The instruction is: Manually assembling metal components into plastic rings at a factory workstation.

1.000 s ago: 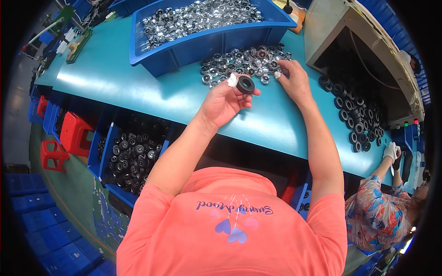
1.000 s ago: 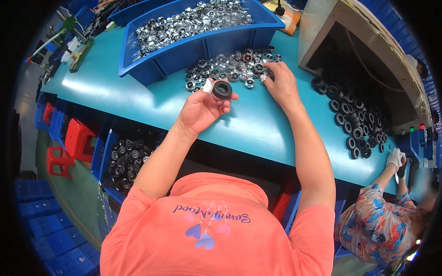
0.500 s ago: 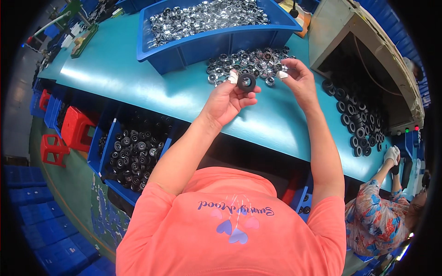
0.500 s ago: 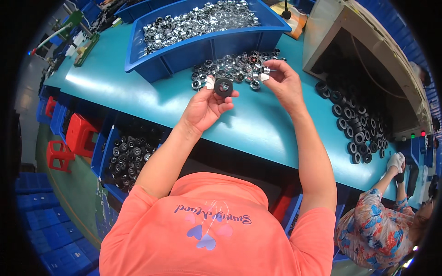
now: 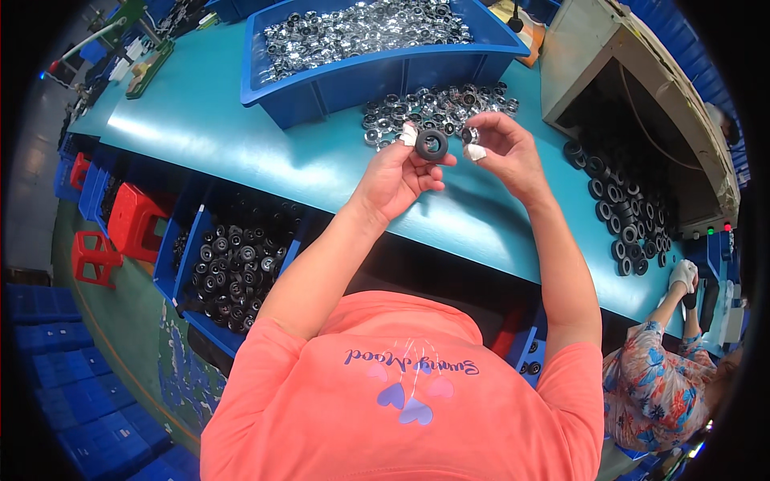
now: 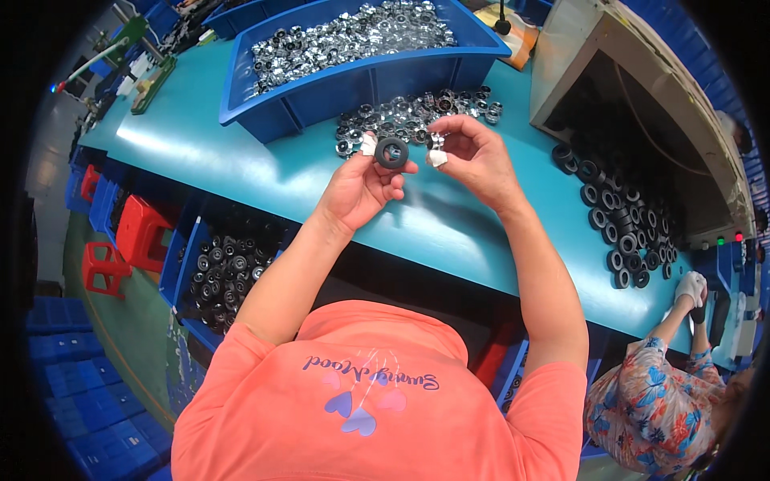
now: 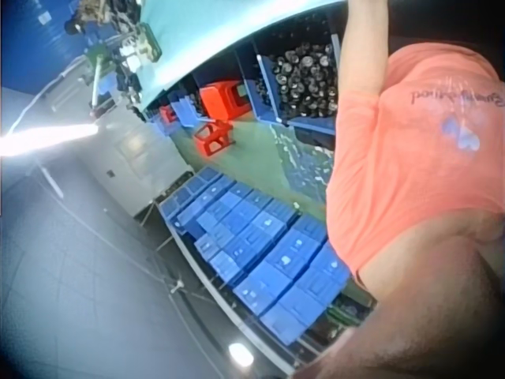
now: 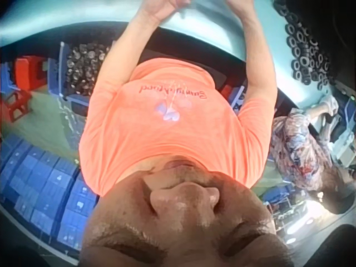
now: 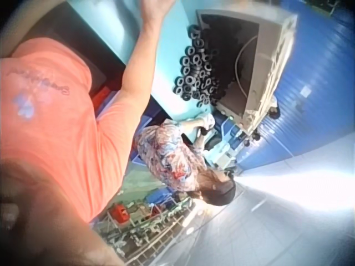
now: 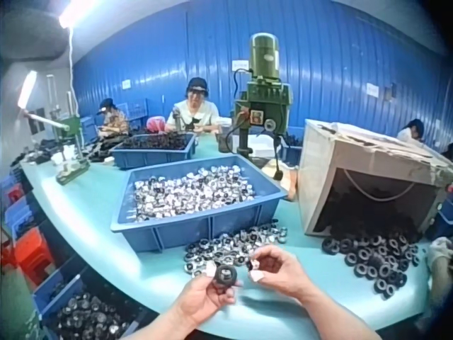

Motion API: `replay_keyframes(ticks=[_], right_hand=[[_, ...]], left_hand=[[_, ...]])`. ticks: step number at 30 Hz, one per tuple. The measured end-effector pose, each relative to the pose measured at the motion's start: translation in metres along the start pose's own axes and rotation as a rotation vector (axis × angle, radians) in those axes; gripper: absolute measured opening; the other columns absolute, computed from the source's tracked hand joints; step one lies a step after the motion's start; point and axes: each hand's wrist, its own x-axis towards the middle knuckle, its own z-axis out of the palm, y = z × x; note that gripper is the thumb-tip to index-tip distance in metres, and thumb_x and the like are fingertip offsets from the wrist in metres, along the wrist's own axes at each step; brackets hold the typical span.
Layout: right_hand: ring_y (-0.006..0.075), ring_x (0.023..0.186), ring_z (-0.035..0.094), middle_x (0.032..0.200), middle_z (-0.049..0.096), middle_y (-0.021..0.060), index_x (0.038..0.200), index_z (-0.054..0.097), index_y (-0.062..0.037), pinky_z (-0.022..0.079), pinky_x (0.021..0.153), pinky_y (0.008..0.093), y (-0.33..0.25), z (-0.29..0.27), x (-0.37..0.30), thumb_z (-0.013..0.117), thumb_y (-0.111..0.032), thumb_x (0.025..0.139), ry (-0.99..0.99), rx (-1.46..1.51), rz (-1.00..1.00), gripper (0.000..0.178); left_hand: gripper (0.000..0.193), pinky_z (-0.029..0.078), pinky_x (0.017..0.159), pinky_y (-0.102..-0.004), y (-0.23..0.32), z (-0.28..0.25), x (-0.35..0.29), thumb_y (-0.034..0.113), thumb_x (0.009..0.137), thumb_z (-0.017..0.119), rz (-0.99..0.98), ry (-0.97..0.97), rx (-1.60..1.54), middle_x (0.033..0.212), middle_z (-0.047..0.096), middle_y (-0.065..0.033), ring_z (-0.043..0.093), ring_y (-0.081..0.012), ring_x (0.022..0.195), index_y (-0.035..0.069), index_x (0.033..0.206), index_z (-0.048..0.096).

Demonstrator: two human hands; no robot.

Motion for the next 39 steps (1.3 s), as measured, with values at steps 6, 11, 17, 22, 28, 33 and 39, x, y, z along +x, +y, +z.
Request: replay_keyframes(ticks=[6,11,17,22,28,33,39], right_hand=[[0.0083,0.094,0.062,0.105,0.062,-0.0008,0.118,0.06,-0.0038,0.053,0.083,0.0255,-0.006,0.01,-0.005,0.075,-0.001,0.08,-0.061,0.041,-0.001,0.041],[0.0094,0.093,0.063,0.106,0.062,-0.0002,0.119,0.06,-0.0044,0.053,0.085,0.0264,-0.001,0.005,-0.005,0.074,-0.001,0.08,-0.005,-0.02,0.004,0.042],[0.0098,0.098,0.062,0.109,0.063,0.001,0.12,0.062,-0.0034,0.051,0.089,0.0262,-0.005,0.01,-0.006,0.069,0.0,0.081,-0.011,-0.041,-0.022,0.04],[0.0108,0.102,0.062,0.112,0.064,0.0024,0.126,0.063,-0.0038,0.051,0.091,0.0271,-0.007,0.011,-0.007,0.066,0.002,0.08,-0.026,-0.069,-0.008,0.046],[0.0101,0.103,0.062,0.112,0.065,0.0029,0.129,0.062,-0.0033,0.051,0.091,0.0273,-0.008,0.013,-0.007,0.064,0.004,0.08,-0.03,-0.056,-0.023,0.049],[0.0094,0.101,0.063,0.108,0.066,0.0019,0.126,0.063,-0.0035,0.05,0.092,0.0264,-0.008,0.011,-0.007,0.067,0.001,0.083,0.029,-0.02,0.017,0.043],[0.01,0.101,0.063,0.11,0.067,0.0029,0.124,0.064,-0.0036,0.05,0.092,0.0264,-0.003,0.001,-0.005,0.069,-0.001,0.084,0.058,-0.027,0.038,0.04]], left_hand=[[0.042,0.059,0.072,-0.0348,-0.002,-0.002,0.0,0.037,0.107,0.039,0.02,-0.008,0.023,0.108,0.07,-0.0201,0.068,-0.0194,0.082,0.003,0.12,0.059],[0.042,0.06,0.073,-0.0355,-0.001,0.001,-0.001,0.037,0.107,0.039,0.018,-0.005,0.029,0.108,0.07,-0.0202,0.068,-0.0196,0.082,0.003,0.121,0.059],[0.042,0.06,0.075,-0.0357,-0.003,0.001,-0.002,0.036,0.107,0.039,0.031,0.0,0.055,0.109,0.069,-0.0207,0.068,-0.0193,0.084,0.001,0.122,0.058],[0.039,0.06,0.078,-0.0356,-0.001,0.006,-0.004,0.033,0.107,0.042,0.042,-0.011,0.039,0.109,0.069,-0.0202,0.068,-0.0197,0.086,0.001,0.123,0.057],[0.035,0.06,0.083,-0.0369,-0.001,0.009,-0.004,0.029,0.105,0.049,0.058,0.026,0.053,0.111,0.068,-0.0198,0.068,-0.0211,0.09,0.002,0.124,0.056],[0.029,0.059,0.087,-0.0353,-0.006,0.023,-0.007,0.013,0.098,0.061,0.286,0.138,0.266,0.111,0.066,-0.0156,0.067,-0.0197,0.095,0.0,0.124,0.055],[0.045,0.055,0.079,-0.0277,-0.017,0.036,-0.013,0.014,0.081,0.083,0.709,0.303,1.138,0.104,0.062,-0.0067,0.064,-0.0126,0.088,-0.002,0.117,0.063]])
